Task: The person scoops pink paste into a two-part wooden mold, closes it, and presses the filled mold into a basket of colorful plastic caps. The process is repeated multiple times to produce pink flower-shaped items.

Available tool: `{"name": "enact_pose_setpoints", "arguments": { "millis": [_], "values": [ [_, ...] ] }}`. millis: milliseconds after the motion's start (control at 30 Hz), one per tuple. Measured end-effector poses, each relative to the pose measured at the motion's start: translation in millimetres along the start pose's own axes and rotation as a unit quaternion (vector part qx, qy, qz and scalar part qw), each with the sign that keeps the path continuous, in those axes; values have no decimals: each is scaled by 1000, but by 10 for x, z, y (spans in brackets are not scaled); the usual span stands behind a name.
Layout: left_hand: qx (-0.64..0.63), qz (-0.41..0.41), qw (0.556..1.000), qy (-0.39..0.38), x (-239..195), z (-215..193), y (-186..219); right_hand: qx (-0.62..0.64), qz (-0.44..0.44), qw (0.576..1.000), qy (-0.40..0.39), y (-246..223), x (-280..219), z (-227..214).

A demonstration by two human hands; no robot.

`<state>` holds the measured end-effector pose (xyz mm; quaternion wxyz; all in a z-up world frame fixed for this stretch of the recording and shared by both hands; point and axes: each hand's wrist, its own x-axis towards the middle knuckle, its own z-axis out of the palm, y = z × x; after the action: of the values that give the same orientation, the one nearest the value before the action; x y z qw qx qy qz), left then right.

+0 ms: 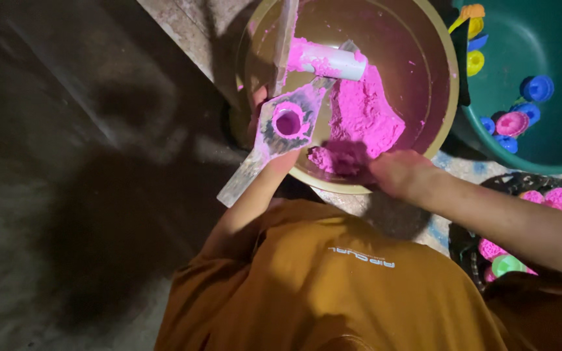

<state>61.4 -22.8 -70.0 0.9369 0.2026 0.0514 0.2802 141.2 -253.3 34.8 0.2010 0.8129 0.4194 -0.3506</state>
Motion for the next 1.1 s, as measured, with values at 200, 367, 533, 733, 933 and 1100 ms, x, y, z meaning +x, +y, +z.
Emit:
{"name": "enact_pose_setpoints", "arguments": {
  "millis": [200,367,533,733,933,1100],
  "values": [
    [373,191,907,-51,-2,96,185,176,-136,969,107,491,-531,-23],
    [438,146,876,-138,50,278,241,345,28,938,-20,898,-1177,-361],
    [677,211,679,-187,-11,546,371,323,-12,940,107,716,-1402,-810],
    [755,112,601,-238,-46,680,94,-174,103,973,112,-187,-1304,-1200],
    [718,68,619,-311,-177,369,105,-312,-102,881,341,-554,-1335,-830],
    [762,120,588,-243,80,308,355,-273,19,909,313,-263,-1868,-929]
  ]
}}
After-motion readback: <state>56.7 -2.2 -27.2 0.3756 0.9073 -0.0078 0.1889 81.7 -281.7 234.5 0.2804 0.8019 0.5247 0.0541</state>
